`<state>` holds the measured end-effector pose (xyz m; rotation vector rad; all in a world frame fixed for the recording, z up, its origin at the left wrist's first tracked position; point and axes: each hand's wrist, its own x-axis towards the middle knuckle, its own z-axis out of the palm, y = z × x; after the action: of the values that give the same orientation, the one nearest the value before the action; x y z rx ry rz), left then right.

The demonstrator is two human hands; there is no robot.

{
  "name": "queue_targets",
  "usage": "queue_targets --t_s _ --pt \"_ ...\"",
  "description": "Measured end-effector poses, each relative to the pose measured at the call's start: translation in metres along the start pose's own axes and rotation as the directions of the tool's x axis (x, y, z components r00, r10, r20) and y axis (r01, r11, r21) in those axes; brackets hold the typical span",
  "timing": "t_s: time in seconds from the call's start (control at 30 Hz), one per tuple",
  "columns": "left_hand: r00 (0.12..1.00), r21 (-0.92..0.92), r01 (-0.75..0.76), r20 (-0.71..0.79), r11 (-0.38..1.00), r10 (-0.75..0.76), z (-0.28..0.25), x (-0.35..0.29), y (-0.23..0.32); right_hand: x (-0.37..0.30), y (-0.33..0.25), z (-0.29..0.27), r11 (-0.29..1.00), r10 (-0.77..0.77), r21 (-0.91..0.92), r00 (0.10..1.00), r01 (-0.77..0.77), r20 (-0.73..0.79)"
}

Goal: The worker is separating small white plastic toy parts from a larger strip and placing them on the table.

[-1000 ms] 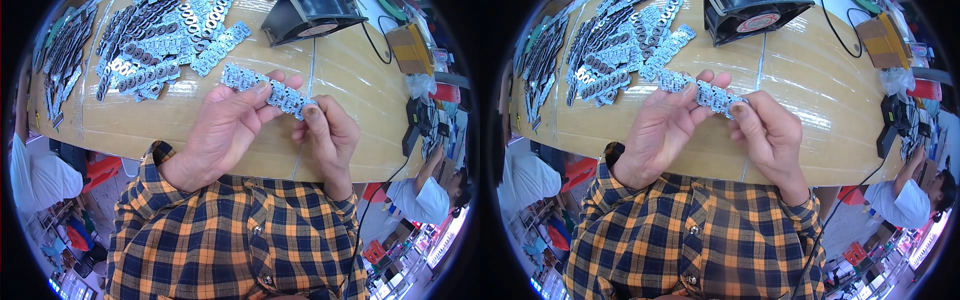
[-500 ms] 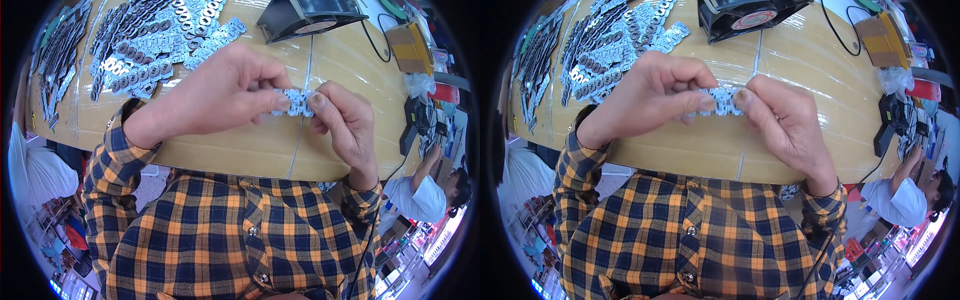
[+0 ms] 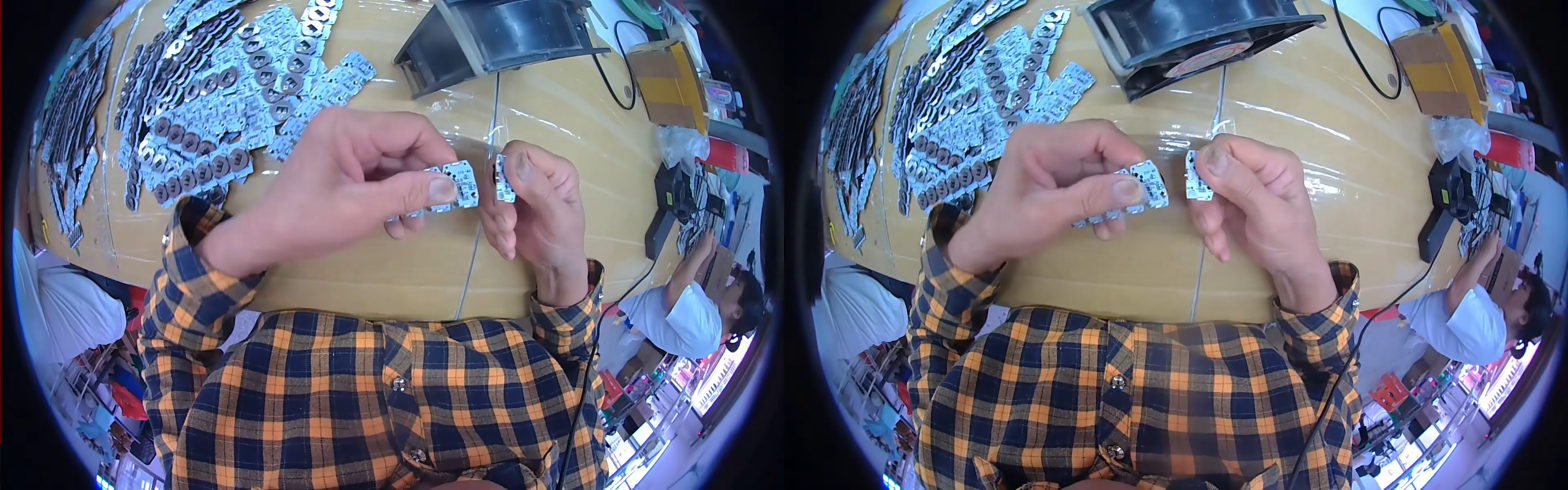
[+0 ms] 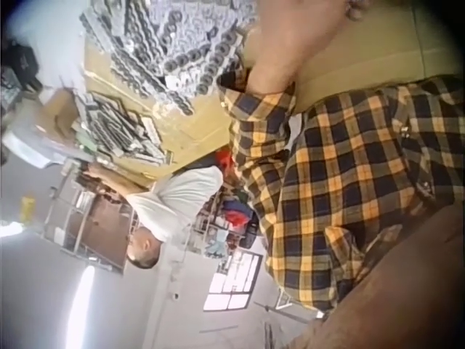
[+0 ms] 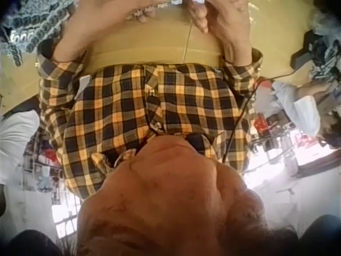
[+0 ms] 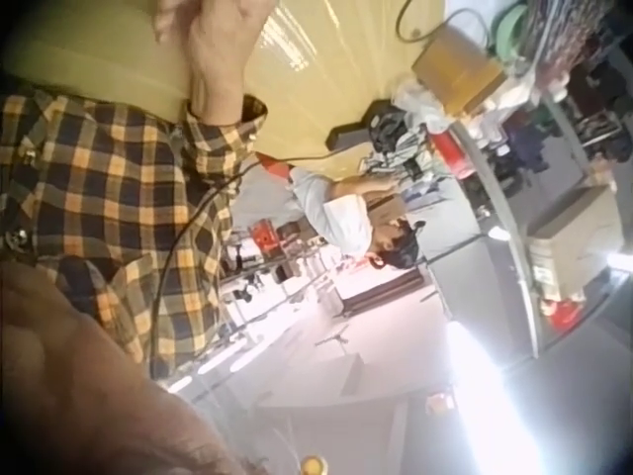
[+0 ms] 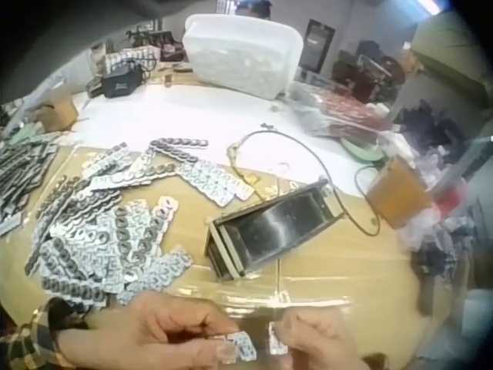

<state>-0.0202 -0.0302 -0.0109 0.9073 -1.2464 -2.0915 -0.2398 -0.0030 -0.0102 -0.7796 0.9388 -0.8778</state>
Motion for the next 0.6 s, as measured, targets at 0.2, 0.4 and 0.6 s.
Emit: queue_targets --t_s 0.2,0.4,0.6 --pt "0.764 0.767 -0.452 0.070 0.455 0.641 0.002 0.009 -0.006 -0.002 -0.004 -0.004 0.960 -0.010 -0.278 0.997 -0.014 -0.082" --pt "0.662 0.809 -0.512 0.158 0.288 0.733 -0.001 0.009 -0.013 -0.001 -0.002 -0.007 0.958 0.044 -0.280 0.998 -0.058 -0.054" --pt "0.638 0.827 -0.505 0.165 0.247 0.752 0.002 0.010 -0.015 -0.003 -0.004 0.006 0.957 0.104 -0.261 0.990 -0.127 -0.099"
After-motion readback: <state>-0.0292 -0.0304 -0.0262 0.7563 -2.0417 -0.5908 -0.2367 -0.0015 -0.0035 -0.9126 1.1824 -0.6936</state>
